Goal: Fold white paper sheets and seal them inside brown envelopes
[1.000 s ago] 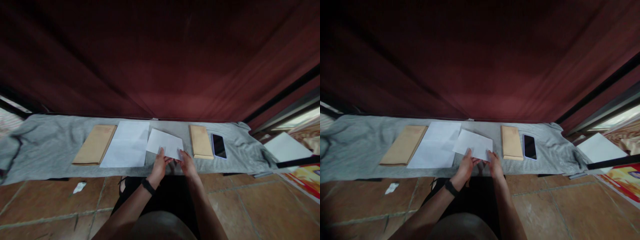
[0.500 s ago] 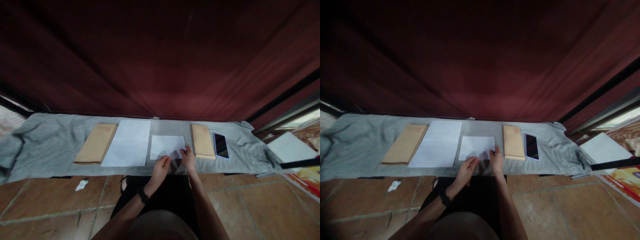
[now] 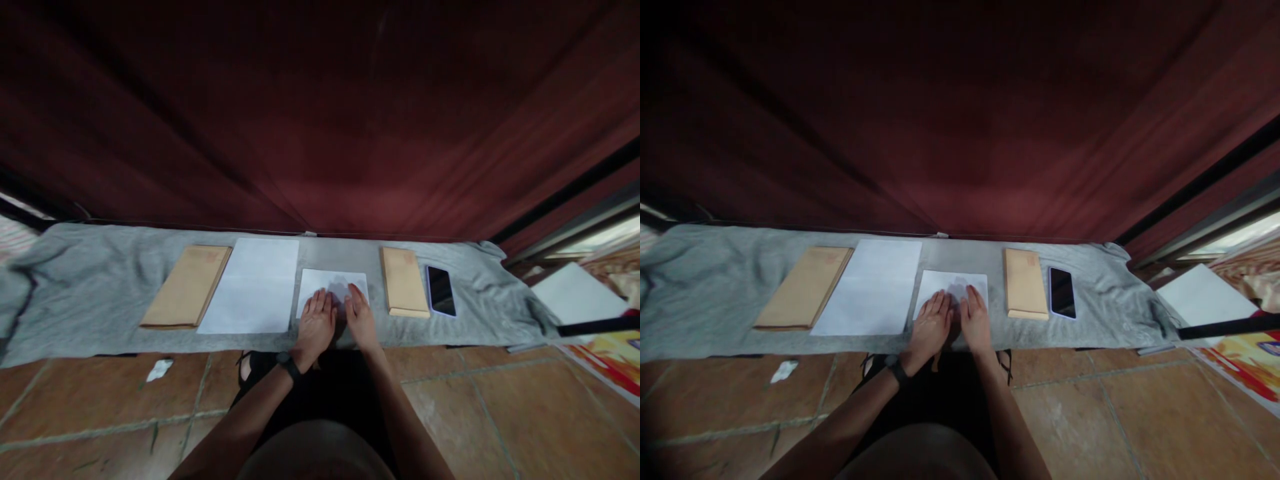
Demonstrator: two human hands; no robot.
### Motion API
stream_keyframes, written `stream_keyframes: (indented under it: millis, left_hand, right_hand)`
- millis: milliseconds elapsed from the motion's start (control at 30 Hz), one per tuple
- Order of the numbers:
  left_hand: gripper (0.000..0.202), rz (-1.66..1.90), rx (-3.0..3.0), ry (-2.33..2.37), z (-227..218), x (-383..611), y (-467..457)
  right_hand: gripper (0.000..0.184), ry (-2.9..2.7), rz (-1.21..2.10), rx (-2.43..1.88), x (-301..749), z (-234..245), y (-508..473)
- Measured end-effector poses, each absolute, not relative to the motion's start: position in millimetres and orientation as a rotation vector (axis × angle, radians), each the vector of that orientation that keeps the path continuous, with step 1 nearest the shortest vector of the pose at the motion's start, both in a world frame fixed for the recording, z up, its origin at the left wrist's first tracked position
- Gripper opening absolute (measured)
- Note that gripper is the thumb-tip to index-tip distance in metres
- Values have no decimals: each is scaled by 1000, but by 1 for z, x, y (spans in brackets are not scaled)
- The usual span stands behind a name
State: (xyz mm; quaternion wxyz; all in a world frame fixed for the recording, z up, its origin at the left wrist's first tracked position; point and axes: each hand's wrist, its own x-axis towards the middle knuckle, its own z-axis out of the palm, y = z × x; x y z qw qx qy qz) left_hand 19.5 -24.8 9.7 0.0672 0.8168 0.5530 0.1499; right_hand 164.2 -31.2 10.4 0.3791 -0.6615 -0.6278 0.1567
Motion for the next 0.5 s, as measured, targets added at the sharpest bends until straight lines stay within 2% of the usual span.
stream_keyframes:
  millis: [100, 167, 500]
  left_hand:
    - [53, 491, 2478, 1588, 12, 20, -6]
    - [56, 483, 2516, 1500, 9, 21, 8]
    - [58, 356, 2520, 1542, -9, 26, 31]
  right_hand:
    - [53, -1662, 580, -1573, 145, 7, -22]
    - [54, -1691, 577, -1576, 139, 4, -16]
    - [52, -1967, 218, -1823, 143, -5, -2]
